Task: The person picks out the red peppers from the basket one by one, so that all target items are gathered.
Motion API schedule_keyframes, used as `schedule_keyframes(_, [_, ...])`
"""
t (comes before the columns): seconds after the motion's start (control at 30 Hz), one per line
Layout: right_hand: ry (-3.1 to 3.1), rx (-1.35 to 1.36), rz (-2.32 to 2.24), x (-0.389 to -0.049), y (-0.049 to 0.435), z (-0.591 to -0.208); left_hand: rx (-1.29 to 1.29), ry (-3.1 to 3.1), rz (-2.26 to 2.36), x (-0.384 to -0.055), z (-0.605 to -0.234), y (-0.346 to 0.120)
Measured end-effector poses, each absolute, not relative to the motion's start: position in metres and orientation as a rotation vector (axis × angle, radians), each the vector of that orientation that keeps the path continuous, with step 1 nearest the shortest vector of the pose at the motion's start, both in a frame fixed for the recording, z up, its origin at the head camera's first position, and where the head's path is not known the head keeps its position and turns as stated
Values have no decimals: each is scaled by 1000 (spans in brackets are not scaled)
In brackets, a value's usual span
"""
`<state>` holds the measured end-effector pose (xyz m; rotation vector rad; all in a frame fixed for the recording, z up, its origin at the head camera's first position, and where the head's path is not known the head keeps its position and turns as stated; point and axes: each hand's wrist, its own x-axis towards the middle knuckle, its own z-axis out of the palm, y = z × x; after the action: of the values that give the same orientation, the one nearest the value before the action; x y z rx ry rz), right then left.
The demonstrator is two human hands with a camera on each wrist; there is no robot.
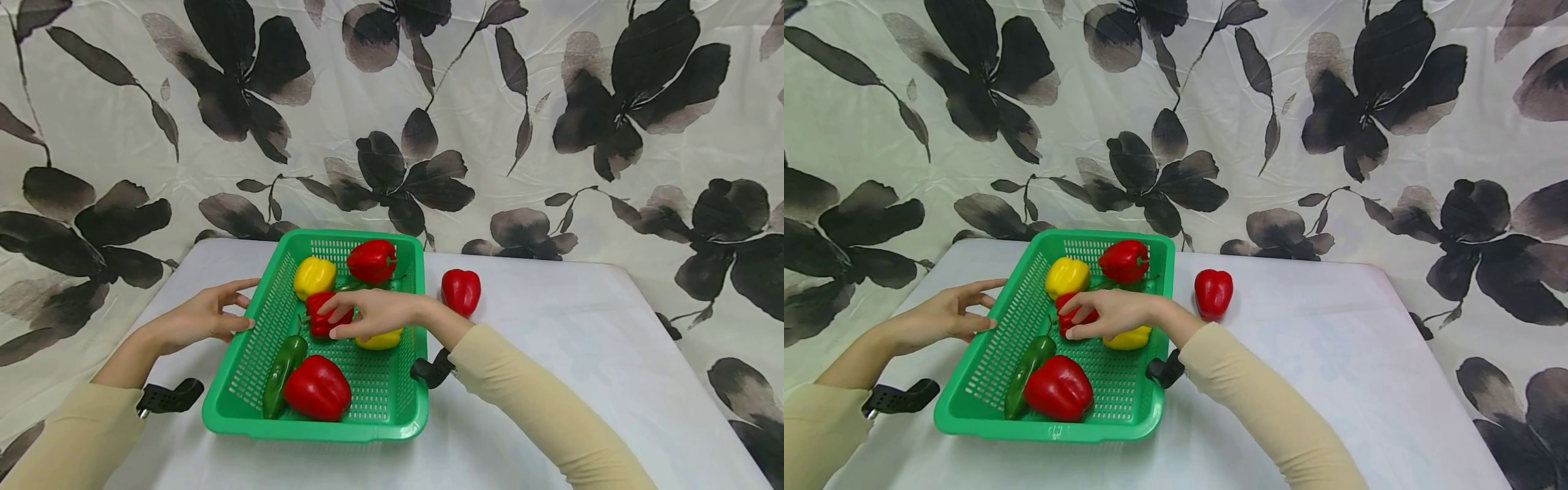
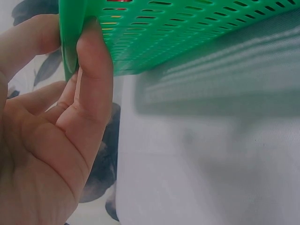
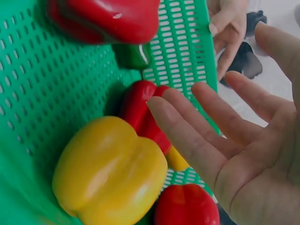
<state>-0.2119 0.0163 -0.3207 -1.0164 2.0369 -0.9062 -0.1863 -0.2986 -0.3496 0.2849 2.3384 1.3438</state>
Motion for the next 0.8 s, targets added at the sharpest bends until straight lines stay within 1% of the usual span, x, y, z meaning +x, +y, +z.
schedule_keyframes(0.57, [1965, -937, -820, -201, -4, -337, 279, 2326, 1347, -187, -350, -299])
schedule_keyframes(0.8, [1971, -912, -772, -199, -9, -338, 272, 2334, 1339, -187, -349, -298])
